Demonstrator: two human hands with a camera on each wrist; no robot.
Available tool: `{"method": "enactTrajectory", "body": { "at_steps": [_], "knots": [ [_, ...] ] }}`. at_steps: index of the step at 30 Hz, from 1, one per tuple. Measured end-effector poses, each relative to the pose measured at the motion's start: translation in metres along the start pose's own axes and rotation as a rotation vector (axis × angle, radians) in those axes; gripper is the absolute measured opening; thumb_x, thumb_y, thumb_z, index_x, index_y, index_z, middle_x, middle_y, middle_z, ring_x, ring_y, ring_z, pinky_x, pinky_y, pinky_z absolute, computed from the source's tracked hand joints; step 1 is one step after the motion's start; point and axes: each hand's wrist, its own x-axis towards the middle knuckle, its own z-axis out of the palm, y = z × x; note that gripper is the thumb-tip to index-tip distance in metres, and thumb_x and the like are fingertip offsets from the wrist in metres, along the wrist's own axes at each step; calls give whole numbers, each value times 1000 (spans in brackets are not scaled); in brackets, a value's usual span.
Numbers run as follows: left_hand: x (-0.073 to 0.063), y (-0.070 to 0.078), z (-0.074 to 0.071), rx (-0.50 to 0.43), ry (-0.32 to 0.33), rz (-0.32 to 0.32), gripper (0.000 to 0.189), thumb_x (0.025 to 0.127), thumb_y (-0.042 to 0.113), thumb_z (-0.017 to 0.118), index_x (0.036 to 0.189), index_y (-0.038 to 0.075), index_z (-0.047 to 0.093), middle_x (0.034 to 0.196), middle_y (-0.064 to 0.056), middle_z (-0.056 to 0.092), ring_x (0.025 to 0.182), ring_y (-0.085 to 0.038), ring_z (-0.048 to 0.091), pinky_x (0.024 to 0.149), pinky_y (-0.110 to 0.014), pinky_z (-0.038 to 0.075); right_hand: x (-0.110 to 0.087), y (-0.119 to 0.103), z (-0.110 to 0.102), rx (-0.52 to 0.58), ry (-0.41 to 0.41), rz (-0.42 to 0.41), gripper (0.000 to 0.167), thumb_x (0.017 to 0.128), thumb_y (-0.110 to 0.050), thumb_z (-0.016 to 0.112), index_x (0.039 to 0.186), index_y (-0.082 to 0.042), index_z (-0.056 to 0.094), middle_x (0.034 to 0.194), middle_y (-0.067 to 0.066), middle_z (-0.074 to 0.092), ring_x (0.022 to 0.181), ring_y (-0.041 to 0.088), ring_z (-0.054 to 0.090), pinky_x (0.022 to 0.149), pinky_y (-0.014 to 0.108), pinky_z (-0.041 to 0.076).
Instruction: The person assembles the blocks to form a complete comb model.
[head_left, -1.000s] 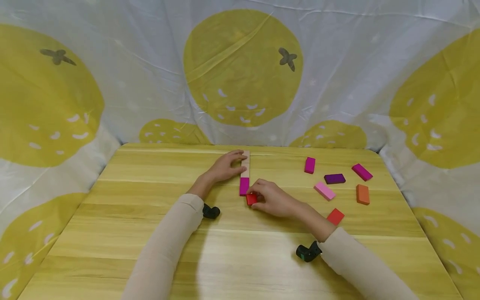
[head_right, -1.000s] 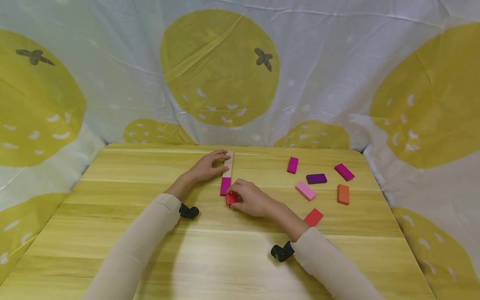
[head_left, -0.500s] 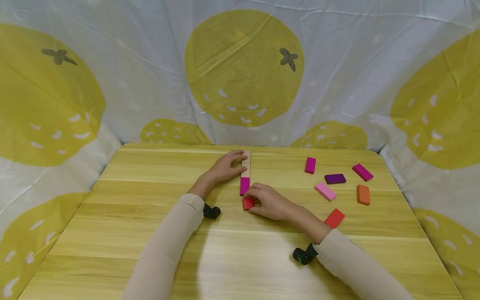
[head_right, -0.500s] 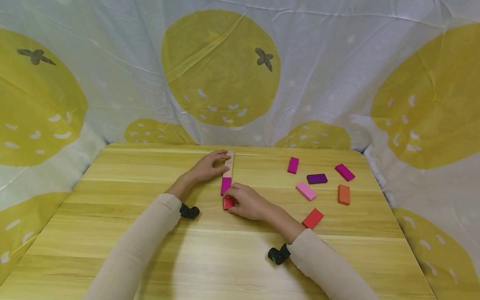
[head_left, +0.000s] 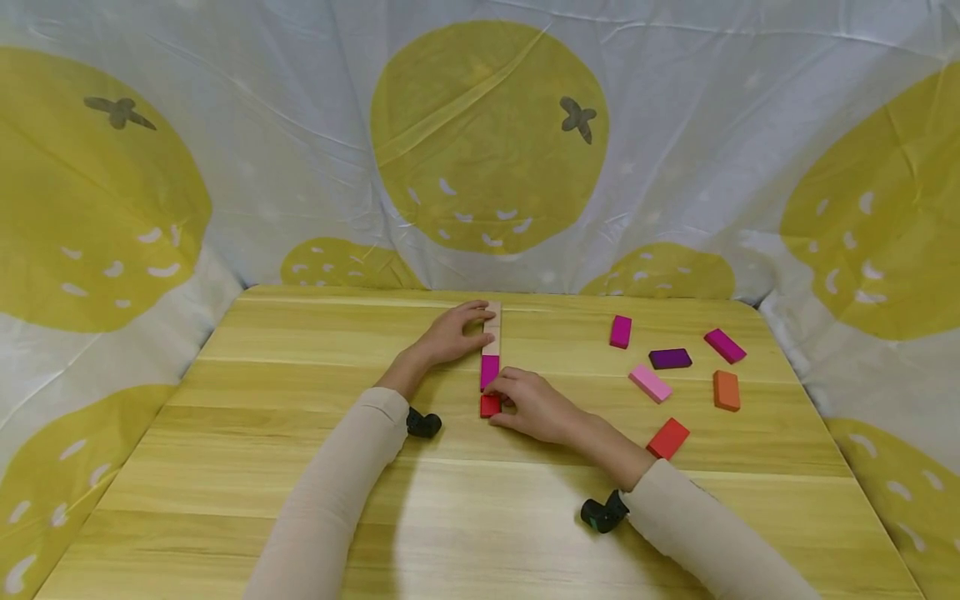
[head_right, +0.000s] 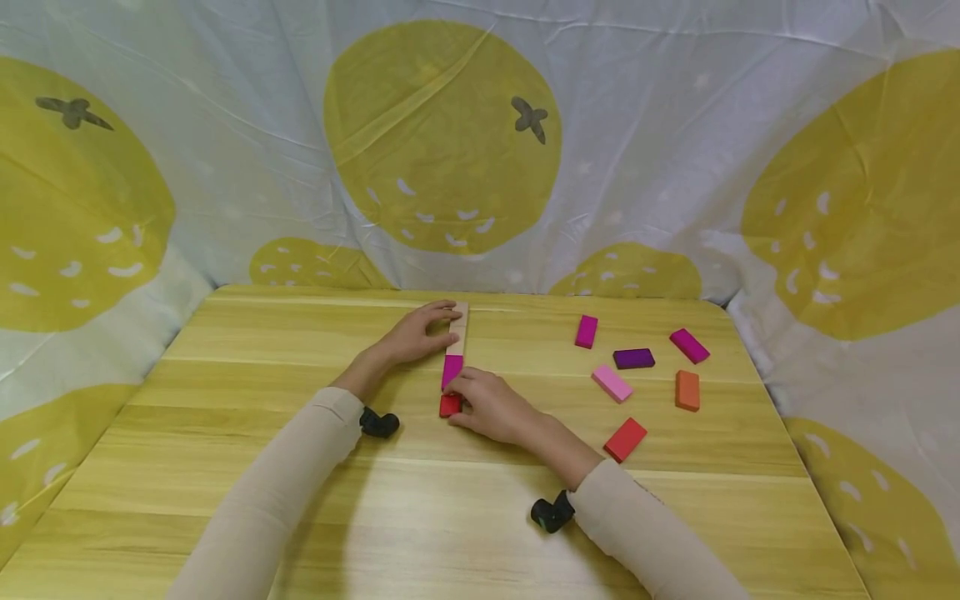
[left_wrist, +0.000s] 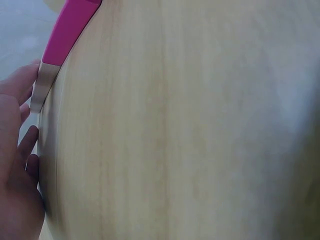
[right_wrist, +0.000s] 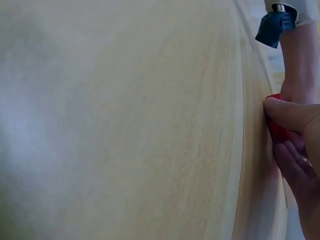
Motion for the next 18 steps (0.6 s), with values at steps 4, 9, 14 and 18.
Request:
{"method": "enactTrajectory", "body": {
  "at_steps": [4, 9, 14, 18],
  "knots": [
    [0, 1, -1, -1, -4, -3, 51, 103, 32, 66, 147, 9, 59, 162, -9, 39, 150, -30, 32, 121, -47, 26, -1, 0, -1, -3, -1, 8, 33, 89, -23, 85, 113, -4, 73, 107, 3, 65, 90, 15, 58, 81, 29, 52],
    [1, 0, -1, -1, -8, -4, 51, 103, 32, 67, 148, 9, 59, 162, -9, 39, 150, -30, 32, 121, -47, 26, -4, 2, -1, 3, 22, -6, 33, 88, -23, 86, 113, -5, 73, 107, 2, 64, 89, 14, 57, 80, 29, 52],
    [0, 1, -1, -9, -10, -7, 52, 102, 32, 67, 148, 9, 58, 163, -9, 38, 150, -30, 31, 121, -49, 25, -9, 4, -3, 30, 38, -27, 29, 91, -21, 83, 116, -7, 74, 108, 2, 65, 92, 15, 61, 83, 30, 53],
    [0, 0, 0, -8, -8, -6, 52, 102, 32, 67, 148, 9, 59, 162, -9, 39, 150, -30, 32, 121, -48, 26, -12, 6, -4, 60, 31, -38, 24, 95, -17, 78, 117, -8, 76, 107, 1, 66, 92, 14, 61, 81, 29, 53]
  ]
}}
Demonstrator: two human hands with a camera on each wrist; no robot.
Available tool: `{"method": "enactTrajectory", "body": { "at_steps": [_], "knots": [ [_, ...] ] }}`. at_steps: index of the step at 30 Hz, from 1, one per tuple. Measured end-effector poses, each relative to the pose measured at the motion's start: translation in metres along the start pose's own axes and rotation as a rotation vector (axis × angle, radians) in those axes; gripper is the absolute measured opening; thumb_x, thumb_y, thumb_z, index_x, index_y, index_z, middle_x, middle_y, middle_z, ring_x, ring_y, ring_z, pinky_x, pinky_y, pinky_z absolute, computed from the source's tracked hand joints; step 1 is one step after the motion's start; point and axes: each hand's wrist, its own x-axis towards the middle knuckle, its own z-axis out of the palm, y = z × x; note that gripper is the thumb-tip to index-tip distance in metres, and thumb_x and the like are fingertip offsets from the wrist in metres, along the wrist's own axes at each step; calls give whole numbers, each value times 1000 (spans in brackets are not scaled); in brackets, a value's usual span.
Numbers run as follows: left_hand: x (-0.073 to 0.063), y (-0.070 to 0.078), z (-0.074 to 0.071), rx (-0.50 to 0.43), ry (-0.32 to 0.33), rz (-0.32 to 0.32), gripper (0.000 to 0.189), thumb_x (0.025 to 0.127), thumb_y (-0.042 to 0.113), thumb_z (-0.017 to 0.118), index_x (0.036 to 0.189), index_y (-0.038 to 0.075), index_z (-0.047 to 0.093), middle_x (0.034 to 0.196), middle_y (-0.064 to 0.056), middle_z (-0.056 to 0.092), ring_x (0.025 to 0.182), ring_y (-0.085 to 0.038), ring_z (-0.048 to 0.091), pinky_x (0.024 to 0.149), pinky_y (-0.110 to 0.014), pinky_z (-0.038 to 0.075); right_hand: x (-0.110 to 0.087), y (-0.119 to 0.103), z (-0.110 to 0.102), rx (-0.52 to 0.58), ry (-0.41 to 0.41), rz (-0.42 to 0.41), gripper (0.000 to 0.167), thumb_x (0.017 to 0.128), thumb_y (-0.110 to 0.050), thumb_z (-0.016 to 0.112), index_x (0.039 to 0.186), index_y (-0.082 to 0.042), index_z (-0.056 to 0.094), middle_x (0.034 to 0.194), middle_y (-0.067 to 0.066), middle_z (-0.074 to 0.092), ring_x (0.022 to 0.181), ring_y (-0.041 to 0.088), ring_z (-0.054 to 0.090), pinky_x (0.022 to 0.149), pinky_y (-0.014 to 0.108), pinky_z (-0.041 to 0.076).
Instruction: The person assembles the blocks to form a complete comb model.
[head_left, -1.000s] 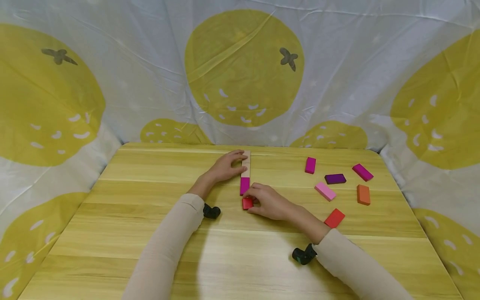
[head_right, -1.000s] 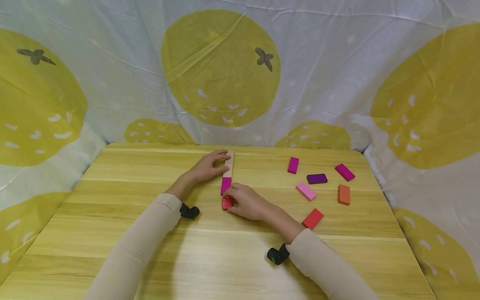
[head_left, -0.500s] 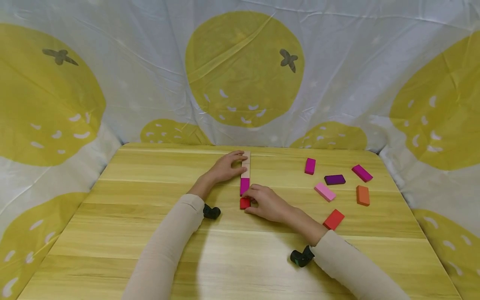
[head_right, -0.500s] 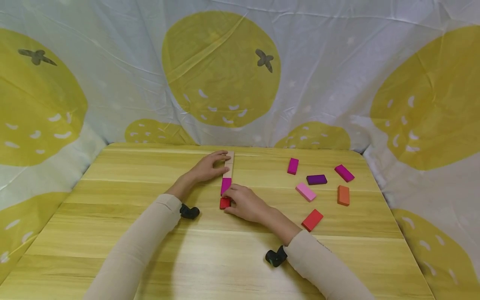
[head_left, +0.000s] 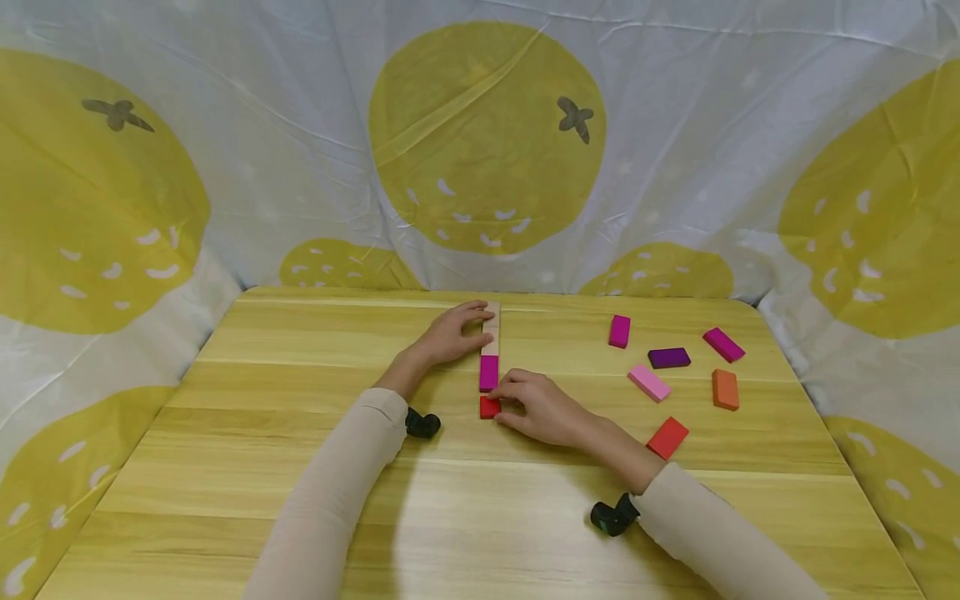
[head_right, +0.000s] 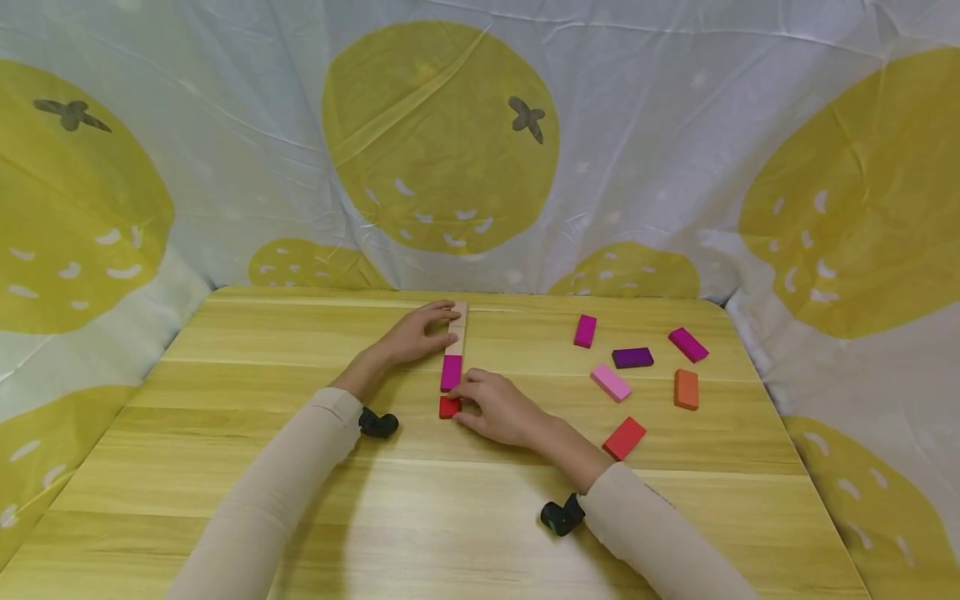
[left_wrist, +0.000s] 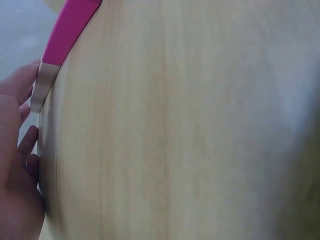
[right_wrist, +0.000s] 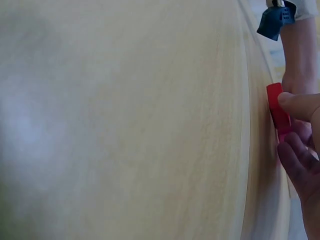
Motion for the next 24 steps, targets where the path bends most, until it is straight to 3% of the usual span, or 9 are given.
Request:
{"method": "enactTrajectory", "body": {
  "at_steps": [24],
  "knots": [
    [-2, 2, -1, 5, -2, 7, 52, 103, 33, 66, 148, 9, 58, 163, -9, 38, 150, -30, 31, 121, -48, 25, 6, 3, 4, -17, 27, 20, 19, 94, -16, 80, 110, -7, 78, 101, 2, 70, 90, 13, 64, 82, 31, 55]
  ]
}}
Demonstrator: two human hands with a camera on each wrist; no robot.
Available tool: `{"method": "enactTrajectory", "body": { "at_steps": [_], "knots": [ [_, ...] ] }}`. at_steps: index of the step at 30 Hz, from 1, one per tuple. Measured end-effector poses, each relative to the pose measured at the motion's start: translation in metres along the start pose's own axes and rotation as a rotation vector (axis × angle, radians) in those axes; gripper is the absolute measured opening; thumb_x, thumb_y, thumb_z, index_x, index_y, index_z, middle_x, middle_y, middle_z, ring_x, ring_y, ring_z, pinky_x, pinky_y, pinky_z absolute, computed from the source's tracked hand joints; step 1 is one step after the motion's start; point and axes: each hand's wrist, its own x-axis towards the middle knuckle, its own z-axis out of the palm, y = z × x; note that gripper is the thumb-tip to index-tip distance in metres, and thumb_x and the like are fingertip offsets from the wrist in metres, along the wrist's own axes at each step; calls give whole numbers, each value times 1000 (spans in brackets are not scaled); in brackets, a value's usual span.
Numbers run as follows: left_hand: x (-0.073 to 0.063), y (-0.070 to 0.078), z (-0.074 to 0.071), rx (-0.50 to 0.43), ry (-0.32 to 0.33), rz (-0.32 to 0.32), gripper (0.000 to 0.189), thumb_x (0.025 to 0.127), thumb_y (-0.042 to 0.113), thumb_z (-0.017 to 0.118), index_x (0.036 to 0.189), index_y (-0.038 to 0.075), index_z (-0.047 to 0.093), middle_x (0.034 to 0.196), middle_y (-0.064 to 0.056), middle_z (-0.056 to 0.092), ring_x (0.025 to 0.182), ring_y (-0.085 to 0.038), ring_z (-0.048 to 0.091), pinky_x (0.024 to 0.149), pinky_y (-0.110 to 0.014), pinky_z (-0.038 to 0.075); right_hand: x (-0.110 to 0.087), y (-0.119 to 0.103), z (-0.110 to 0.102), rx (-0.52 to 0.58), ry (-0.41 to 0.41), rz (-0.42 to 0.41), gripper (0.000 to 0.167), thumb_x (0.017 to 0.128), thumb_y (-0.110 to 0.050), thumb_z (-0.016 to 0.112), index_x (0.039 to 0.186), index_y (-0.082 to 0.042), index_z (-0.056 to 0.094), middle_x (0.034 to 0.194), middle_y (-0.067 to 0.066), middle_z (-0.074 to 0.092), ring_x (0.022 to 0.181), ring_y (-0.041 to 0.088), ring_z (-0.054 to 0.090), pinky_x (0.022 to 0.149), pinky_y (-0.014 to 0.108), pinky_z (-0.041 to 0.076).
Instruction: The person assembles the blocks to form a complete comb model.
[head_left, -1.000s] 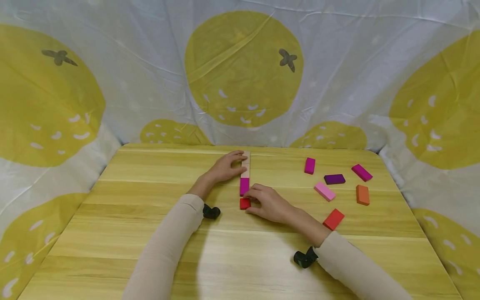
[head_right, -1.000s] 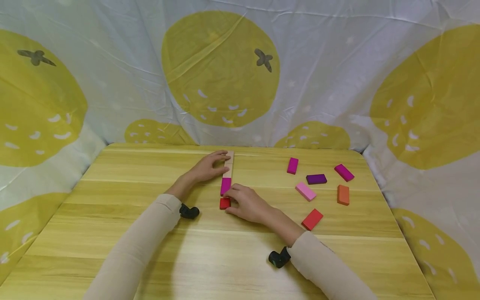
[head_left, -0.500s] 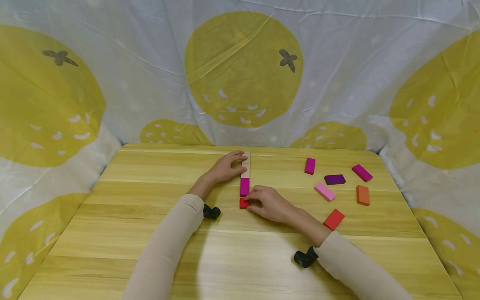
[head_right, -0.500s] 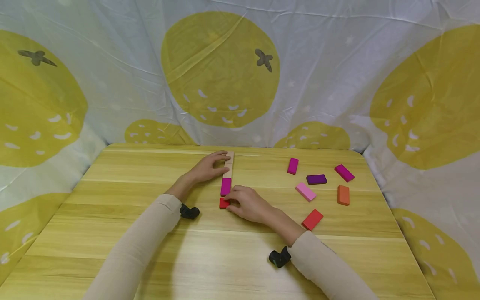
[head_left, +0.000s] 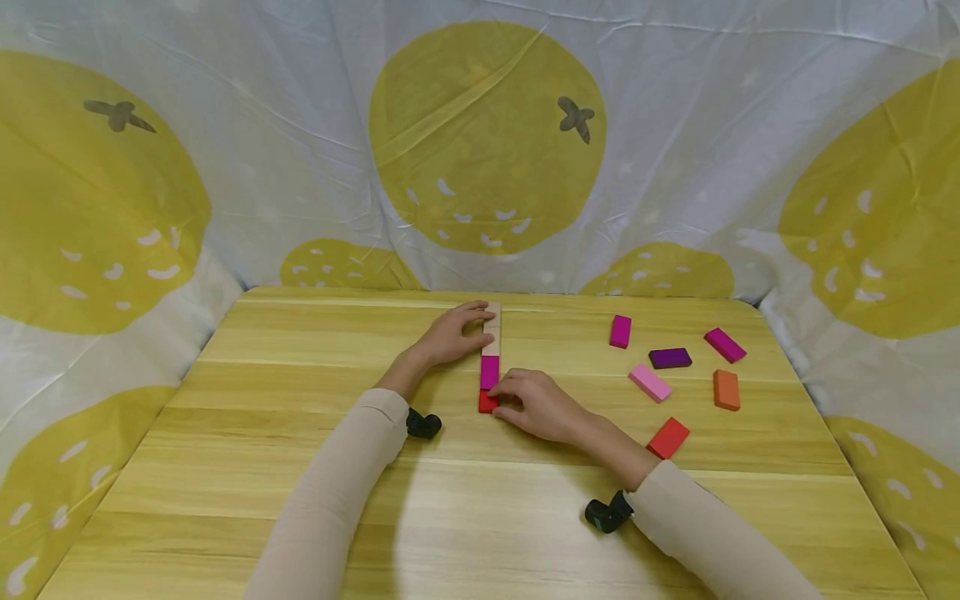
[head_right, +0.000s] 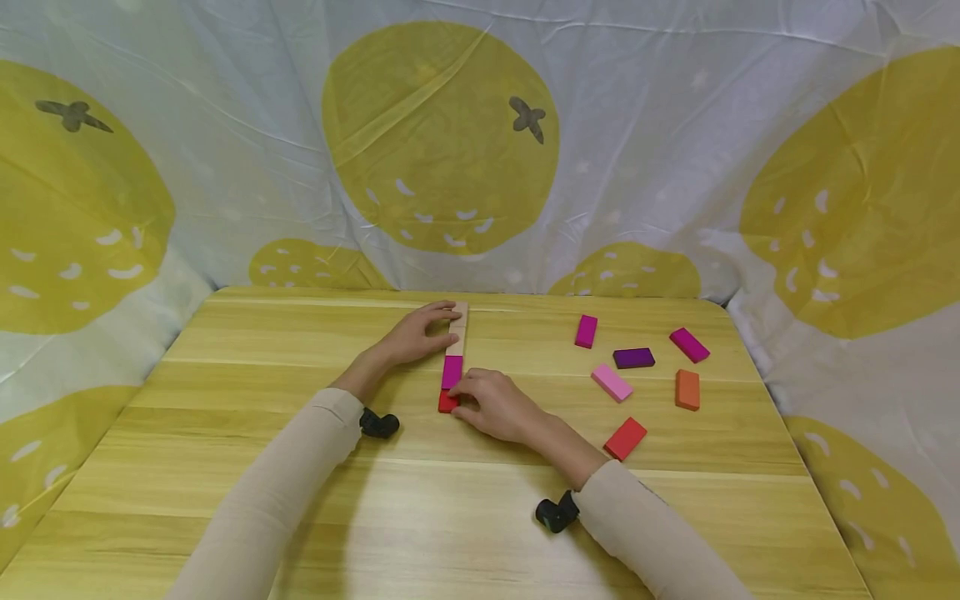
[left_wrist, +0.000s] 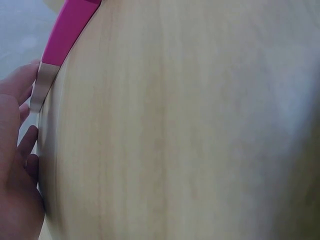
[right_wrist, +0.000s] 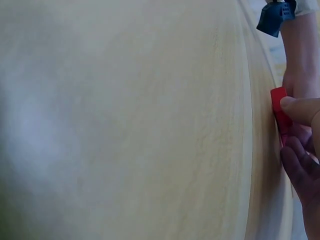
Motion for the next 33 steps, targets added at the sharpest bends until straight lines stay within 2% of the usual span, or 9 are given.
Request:
{"method": "enactTrajectory", "body": {
  "at_steps": [18, 25, 33],
  "knots": [
    [0, 1, -1, 4, -4, -6, 52, 103, 33, 65, 149, 9, 58, 163, -9, 38, 151, -29, 30, 122, -48, 24, 1, 2, -2, -20, -10, 3, 20, 95, -18, 78, 111, -6, 77, 104, 1, 70, 91, 13, 64, 83, 31, 54],
    [2, 0, -2, 4, -5, -5, 52, 103, 33, 66, 148, 8, 58, 163, -10, 38, 150, -31, 31, 121, -49, 25, -3, 4, -26, 20, -69, 39, 22, 96, -18, 77, 116, -7, 77, 107, 1, 69, 92, 12, 62, 83, 31, 54],
    [1, 4, -8, 6, -73, -27, 54, 103, 35, 66, 150, 10, 55, 164, -9, 35, 152, -30, 27, 123, -45, 20, -28, 13, -52, 21, -79, 87, 23, 97, -16, 76, 116, -5, 76, 109, 3, 70, 95, 14, 65, 84, 35, 56]
  ]
}}
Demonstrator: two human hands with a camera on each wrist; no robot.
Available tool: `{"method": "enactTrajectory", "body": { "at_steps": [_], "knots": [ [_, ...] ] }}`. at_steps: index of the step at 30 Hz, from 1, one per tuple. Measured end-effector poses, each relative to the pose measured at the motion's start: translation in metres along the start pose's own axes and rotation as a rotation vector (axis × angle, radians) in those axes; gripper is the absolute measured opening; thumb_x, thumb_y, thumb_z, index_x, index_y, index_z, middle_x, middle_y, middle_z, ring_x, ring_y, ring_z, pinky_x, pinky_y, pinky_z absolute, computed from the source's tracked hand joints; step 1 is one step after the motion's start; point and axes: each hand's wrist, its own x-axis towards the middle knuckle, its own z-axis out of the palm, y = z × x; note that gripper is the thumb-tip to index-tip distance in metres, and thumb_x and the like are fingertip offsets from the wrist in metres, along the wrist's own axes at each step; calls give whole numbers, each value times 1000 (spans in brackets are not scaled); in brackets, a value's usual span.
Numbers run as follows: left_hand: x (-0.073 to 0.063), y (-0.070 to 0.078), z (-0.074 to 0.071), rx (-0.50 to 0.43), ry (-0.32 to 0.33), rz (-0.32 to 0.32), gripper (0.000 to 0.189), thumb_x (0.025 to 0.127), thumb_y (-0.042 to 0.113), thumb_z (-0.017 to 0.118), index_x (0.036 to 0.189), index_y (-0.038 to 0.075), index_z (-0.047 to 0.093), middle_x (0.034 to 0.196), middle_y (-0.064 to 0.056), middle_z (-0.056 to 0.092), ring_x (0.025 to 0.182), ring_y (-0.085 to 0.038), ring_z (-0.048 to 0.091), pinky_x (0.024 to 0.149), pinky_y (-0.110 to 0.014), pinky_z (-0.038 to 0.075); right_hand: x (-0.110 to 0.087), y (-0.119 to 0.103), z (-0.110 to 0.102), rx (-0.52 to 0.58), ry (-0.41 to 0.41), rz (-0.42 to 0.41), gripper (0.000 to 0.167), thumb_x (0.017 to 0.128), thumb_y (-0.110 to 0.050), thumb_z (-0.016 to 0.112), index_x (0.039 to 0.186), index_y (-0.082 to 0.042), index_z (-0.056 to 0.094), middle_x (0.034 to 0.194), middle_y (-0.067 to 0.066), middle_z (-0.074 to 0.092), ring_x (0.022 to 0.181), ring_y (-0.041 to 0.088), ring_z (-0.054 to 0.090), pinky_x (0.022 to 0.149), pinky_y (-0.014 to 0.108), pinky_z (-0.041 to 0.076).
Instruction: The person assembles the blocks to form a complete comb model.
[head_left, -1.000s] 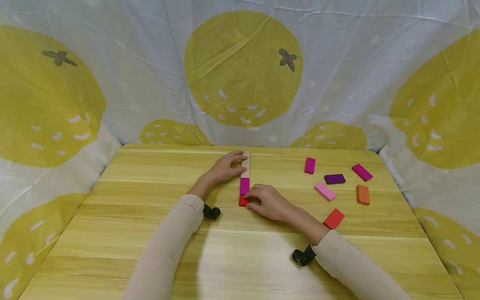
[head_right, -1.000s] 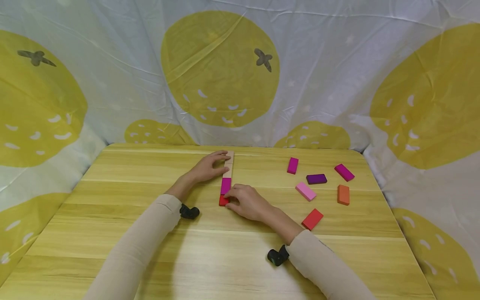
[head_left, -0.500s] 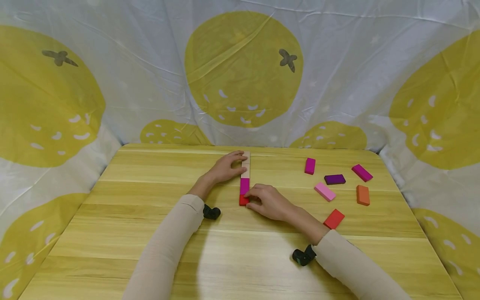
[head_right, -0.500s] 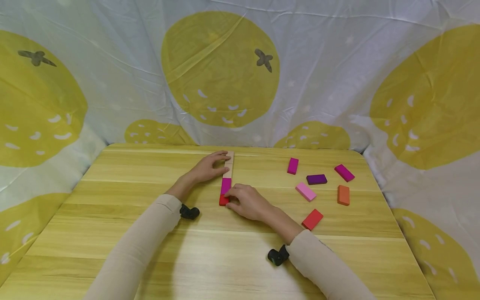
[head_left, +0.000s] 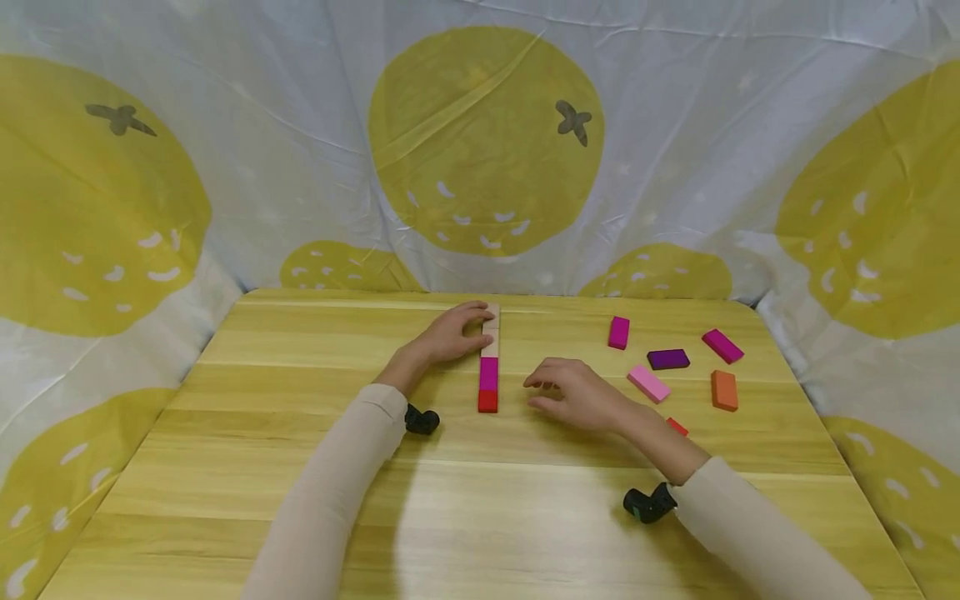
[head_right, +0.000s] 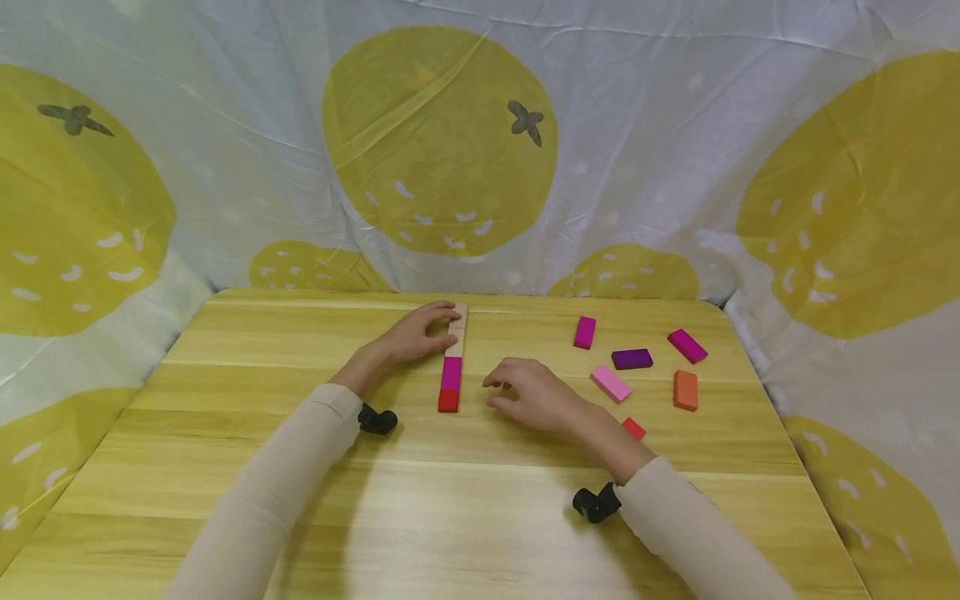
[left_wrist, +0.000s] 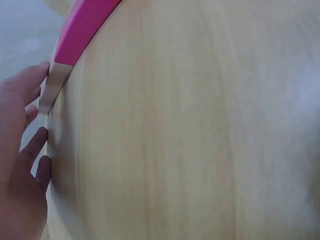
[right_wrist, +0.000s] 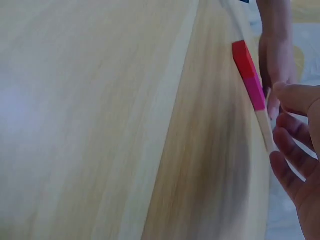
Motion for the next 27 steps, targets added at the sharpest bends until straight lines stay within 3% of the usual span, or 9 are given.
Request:
{"method": "enactTrajectory", "body": {
  "at_steps": [4, 9, 18, 27],
  "knots": [
    [-1, 2, -5, 6, -28, 5, 55, 104, 34, 65, 150, 8, 54, 164, -11, 34, 152, -30, 26, 124, -44, 19, -14, 7, -11, -25, 18, 12, 23, 97, -16, 76, 117, -5, 75, 109, 4, 70, 95, 16, 65, 83, 35, 57],
    [-4, 8, -9, 51, -42, 58, 51, 103, 32, 66, 146, 5, 58, 163, -15, 36, 151, -34, 29, 123, -46, 23, -38, 15, -28, -45, 57, 14, 23, 95, -12, 78, 115, -3, 75, 108, 6, 71, 93, 19, 66, 81, 38, 58],
    [-30, 24, 0, 116, -91, 192, 54, 98, 35, 71, 142, 5, 62, 157, -15, 44, 147, -33, 36, 122, -45, 25, -91, 31, -44, -91, 85, 56, 20, 92, -13, 80, 111, -8, 77, 105, -1, 72, 94, 18, 65, 81, 40, 57],
    [-54, 28, 6, 172, -143, 168, 65, 96, 51, 70, 149, 15, 57, 162, -6, 39, 149, -30, 34, 116, -59, 30, -130, 34, -45, -117, 81, 58, 27, 87, -21, 85, 113, -15, 77, 111, -7, 68, 102, 16, 64, 86, 44, 55]
  ]
}}
